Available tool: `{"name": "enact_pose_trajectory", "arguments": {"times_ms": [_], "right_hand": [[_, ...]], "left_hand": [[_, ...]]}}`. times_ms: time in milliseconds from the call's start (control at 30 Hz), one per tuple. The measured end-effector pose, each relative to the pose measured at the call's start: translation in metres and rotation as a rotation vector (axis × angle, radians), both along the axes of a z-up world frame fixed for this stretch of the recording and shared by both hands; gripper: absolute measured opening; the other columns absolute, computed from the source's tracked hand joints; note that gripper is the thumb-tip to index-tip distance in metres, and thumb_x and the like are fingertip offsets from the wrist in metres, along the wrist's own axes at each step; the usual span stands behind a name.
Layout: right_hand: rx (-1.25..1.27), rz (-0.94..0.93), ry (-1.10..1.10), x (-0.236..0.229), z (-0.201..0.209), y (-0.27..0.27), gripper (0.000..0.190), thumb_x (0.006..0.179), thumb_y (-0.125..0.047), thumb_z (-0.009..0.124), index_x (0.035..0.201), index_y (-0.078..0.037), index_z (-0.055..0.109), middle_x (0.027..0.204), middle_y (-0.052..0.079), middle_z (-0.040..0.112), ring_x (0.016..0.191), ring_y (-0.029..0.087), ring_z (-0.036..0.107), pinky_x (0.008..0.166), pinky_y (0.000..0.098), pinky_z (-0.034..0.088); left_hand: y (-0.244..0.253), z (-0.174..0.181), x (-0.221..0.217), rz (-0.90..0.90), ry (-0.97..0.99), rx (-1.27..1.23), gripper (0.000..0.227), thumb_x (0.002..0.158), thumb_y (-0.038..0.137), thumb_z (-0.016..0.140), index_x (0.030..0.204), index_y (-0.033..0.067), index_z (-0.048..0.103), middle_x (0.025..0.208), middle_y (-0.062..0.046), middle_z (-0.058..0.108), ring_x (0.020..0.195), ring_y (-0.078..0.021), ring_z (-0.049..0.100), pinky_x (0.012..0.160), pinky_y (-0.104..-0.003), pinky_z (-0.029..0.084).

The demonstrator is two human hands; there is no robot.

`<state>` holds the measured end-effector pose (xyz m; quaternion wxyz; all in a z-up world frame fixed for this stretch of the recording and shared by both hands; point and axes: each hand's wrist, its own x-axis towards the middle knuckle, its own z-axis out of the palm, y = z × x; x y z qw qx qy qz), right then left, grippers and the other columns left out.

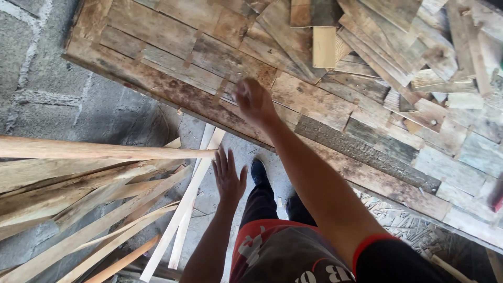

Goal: Cutting small wood pieces with a utility knife and fitting them together on a surface.

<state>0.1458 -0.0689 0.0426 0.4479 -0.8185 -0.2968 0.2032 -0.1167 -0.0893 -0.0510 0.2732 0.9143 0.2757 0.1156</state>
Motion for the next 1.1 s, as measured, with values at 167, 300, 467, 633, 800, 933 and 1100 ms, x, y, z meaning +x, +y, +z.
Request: {"name": "enact_pose_trajectory", "arguments": {"times_ms": [167, 300, 467, 633, 800, 933, 1100], "right_hand": [[0.092, 0.154, 0.021, -0.074, 0.02, -0.144, 0.011, 0.096, -0.01, 0.067, 0.09, -0.006, 0.059, 0.082, 0.01, 0.063, 0.065, 0.023, 0.063, 0.057, 0.0371, 0.052], [-0.158, 0.155, 0.187, -0.138, -0.014, -0.308, 0.011, 0.092, -0.017, 0.069, 0.093, -0.007, 0.072, 0.091, 0.013, 0.075, 0.083, 0.03, 0.074, 0.072, 0.0391, 0.058], [-0.63, -0.248, 0.348, -0.238, -0.116, -0.549, 0.034, 0.095, -0.04, 0.059, 0.104, -0.011, 0.075, 0.099, 0.017, 0.076, 0.094, 0.035, 0.073, 0.079, 0.0426, 0.057], [-0.81, -0.351, 0.52, -0.317, -0.15, -0.708, 0.043, 0.095, -0.048, 0.058, 0.104, -0.009, 0.076, 0.097, 0.019, 0.076, 0.095, 0.034, 0.071, 0.081, 0.0449, 0.055], [-0.747, -0.339, 0.592, -0.323, -0.149, -0.761, 0.042, 0.09, -0.044, 0.063, 0.098, -0.006, 0.078, 0.09, 0.018, 0.077, 0.086, 0.028, 0.071, 0.075, 0.0433, 0.055], [-0.692, -0.302, 0.665, -0.322, -0.204, -0.817, 0.041, 0.087, -0.042, 0.066, 0.093, -0.003, 0.079, 0.084, 0.016, 0.079, 0.078, 0.023, 0.071, 0.07, 0.0421, 0.055], [-0.62, -0.417, 0.684, -0.28, -0.192, -0.8, 0.038, 0.087, -0.034, 0.067, 0.09, 0.002, 0.08, 0.079, 0.016, 0.079, 0.073, 0.021, 0.07, 0.067, 0.0411, 0.055]], "left_hand": [[-0.073, -0.13, -0.153, 0.154, 0.62, -0.602, 0.078, 0.095, 0.06, 0.061, 0.142, -0.0021, 0.054, 0.143, -0.025, 0.057, 0.136, -0.0384, 0.052, 0.112, -0.05, 0.041], [-0.094, -0.134, -0.207, 0.232, 0.838, -1.019, 0.08, 0.095, 0.065, 0.06, 0.141, 0.0, 0.058, 0.135, -0.024, 0.065, 0.126, -0.032, 0.065, 0.106, -0.04, 0.052], [-0.103, -0.093, -0.193, 0.069, 0.889, -1.038, 0.066, 0.096, 0.057, 0.051, 0.142, 0.0095, 0.058, 0.131, -0.022, 0.067, 0.121, -0.0315, 0.066, 0.102, -0.042, 0.053], [-0.119, -0.097, -0.153, -0.163, 0.922, -1.0, 0.057, 0.098, 0.05, 0.042, 0.142, 0.0191, 0.058, 0.127, -0.021, 0.069, 0.115, -0.0309, 0.068, 0.099, -0.044, 0.053], [-0.146, -0.09, -0.097, -0.52, 0.891, -0.732, 0.071, 0.101, 0.063, 0.032, 0.119, 0.0096, 0.075, 0.118, -0.023, 0.074, 0.11, -0.0368, 0.07, 0.098, -0.046, 0.052], [-0.19, -0.01, -0.037, -0.382, 1.031, -0.616, 0.083, 0.093, 0.076, 0.045, 0.113, 0.0012, 0.074, 0.111, -0.025, 0.075, 0.107, -0.0388, 0.073, 0.096, -0.048, 0.054], [-0.229, 0.044, 0.013, -0.495, 0.905, -0.407, 0.087, 0.086, 0.08, 0.051, 0.11, -0.0014, 0.069, 0.107, -0.026, 0.072, 0.106, -0.042, 0.07, 0.094, -0.049, 0.054]]}}
